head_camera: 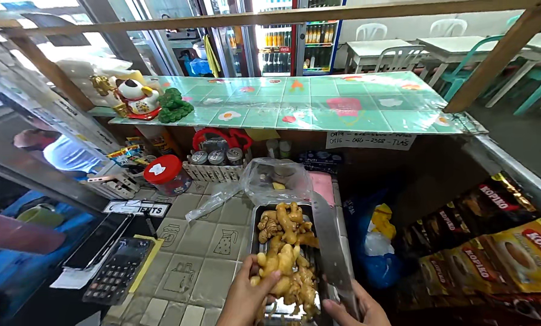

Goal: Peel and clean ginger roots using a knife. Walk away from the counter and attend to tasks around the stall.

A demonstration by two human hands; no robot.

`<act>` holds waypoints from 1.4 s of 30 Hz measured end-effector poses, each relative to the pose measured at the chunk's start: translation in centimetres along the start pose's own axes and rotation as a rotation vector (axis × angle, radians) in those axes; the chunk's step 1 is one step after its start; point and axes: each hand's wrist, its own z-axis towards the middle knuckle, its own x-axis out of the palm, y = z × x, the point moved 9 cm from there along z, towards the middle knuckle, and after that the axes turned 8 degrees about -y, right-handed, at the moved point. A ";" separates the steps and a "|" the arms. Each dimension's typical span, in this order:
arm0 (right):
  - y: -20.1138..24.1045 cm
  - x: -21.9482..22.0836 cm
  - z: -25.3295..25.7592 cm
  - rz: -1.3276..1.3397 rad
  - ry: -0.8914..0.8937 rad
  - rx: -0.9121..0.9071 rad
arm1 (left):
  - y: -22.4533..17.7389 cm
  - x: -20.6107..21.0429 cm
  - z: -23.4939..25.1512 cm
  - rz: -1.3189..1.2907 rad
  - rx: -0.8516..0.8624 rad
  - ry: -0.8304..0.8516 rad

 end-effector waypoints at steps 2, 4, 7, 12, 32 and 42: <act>0.6 1.3 0.5 -0.028 -0.002 -0.032 | 0.3 0.3 -0.8 -0.177 -0.061 0.058; 1.1 2.6 1.1 -0.017 -0.016 -0.051 | 0.4 0.6 -1.5 -0.288 -0.106 0.094; 1.6 3.7 1.7 -0.024 -0.078 -0.119 | 0.8 0.7 -2.3 -0.429 -0.151 0.096; 2.5 4.3 2.4 -0.073 -0.090 -0.214 | 0.7 0.7 -3.0 -0.399 -0.118 0.142; 2.9 3.4 2.4 0.072 0.004 -0.134 | 0.7 -0.9 -1.6 -0.651 -0.271 0.062; 2.3 2.7 4.4 0.274 -0.016 0.030 | -3.5 -1.2 -1.8 -0.306 0.021 0.265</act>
